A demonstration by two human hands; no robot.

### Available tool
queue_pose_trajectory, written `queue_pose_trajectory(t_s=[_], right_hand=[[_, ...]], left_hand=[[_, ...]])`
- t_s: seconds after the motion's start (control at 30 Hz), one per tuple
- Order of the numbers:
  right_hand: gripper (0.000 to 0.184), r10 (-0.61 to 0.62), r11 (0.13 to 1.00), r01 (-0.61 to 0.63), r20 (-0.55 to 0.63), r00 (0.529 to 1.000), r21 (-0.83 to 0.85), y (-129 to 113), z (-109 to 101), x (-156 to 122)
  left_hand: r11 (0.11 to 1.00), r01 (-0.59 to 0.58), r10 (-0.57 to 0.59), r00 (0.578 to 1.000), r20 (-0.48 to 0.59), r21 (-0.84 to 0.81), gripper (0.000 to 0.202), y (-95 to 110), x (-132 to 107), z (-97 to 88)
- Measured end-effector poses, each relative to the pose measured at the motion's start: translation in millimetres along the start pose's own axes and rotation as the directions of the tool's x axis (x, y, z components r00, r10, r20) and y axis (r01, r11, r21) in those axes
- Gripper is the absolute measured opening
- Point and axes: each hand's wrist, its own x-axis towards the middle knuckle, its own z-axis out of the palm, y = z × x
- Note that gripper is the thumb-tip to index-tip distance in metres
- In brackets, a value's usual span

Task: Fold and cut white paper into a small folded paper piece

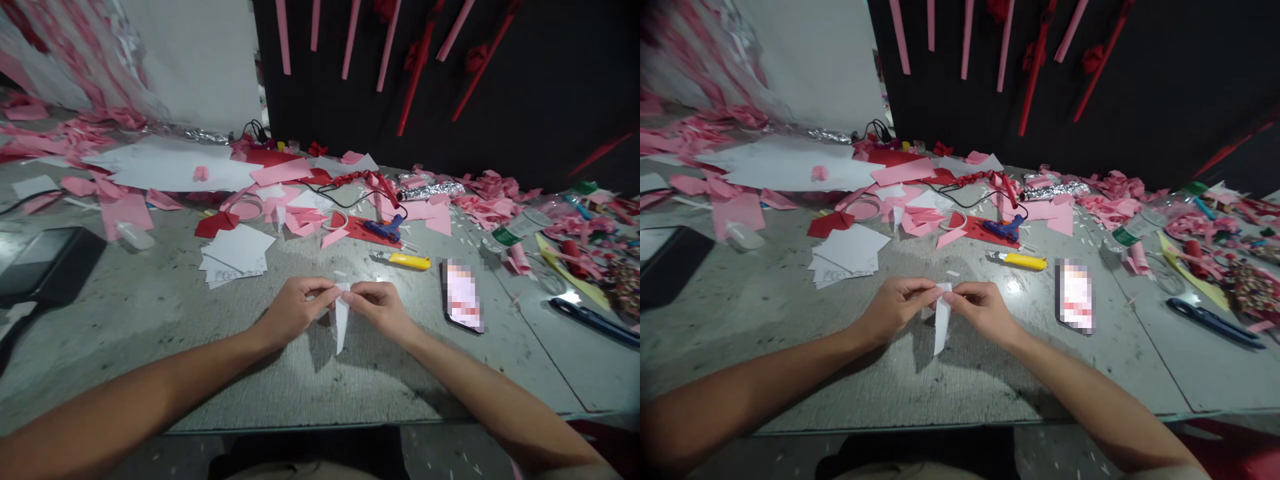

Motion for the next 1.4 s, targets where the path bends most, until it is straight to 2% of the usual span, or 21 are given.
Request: queue_pose_trajectory(t_s=[0.13,0.3,0.63,0.77,0.93,1.27,1.4], right_hand=[[0.042,0.002,1.000,-0.002,-0.001,1.000,-0.008,-0.1,0.2,0.3],[0.048,-0.013,0.999,0.014,0.032,0.999,-0.048,-1.8,-1.5,-0.7],[0.047,-0.014,0.998,0.018,0.076,0.997,-0.059,-7.7,-4.7,-1.3],[0.051,0.011,1.000,-0.011,0.080,0.997,0.001,-7.6,-4.7,-1.2],[0.053,0.083,0.995,-0.090,0.165,0.983,0.032,-7.2,-3.1,-1.4],[0.048,0.120,0.979,-0.149,0.200,0.972,0.138,-4.5,2.0,-1.0],[0.048,0.108,0.981,-0.136,0.200,0.974,0.134,-5.7,2.4,-1.0]], left_hand=[[1.000,-0.006,0.006,1.000,0.010,-0.012,0.031,-0.3,-0.2,0.3],[0.996,-0.053,0.052,0.998,0.021,0.070,0.027,5.7,-2.8,0.8],[0.998,-0.025,0.020,0.996,0.085,0.049,0.031,5.2,-1.3,0.7],[0.999,-0.041,0.041,0.999,0.032,0.010,0.030,8.3,-4.2,3.4],[0.997,-0.065,0.064,0.997,-0.049,-0.033,0.026,8.3,-3.8,5.8],[0.988,-0.053,0.042,0.996,-0.083,-0.143,0.029,4.5,-1.3,7.6],[0.983,-0.042,0.027,0.996,-0.087,-0.179,0.030,3.8,-0.5,8.9]])
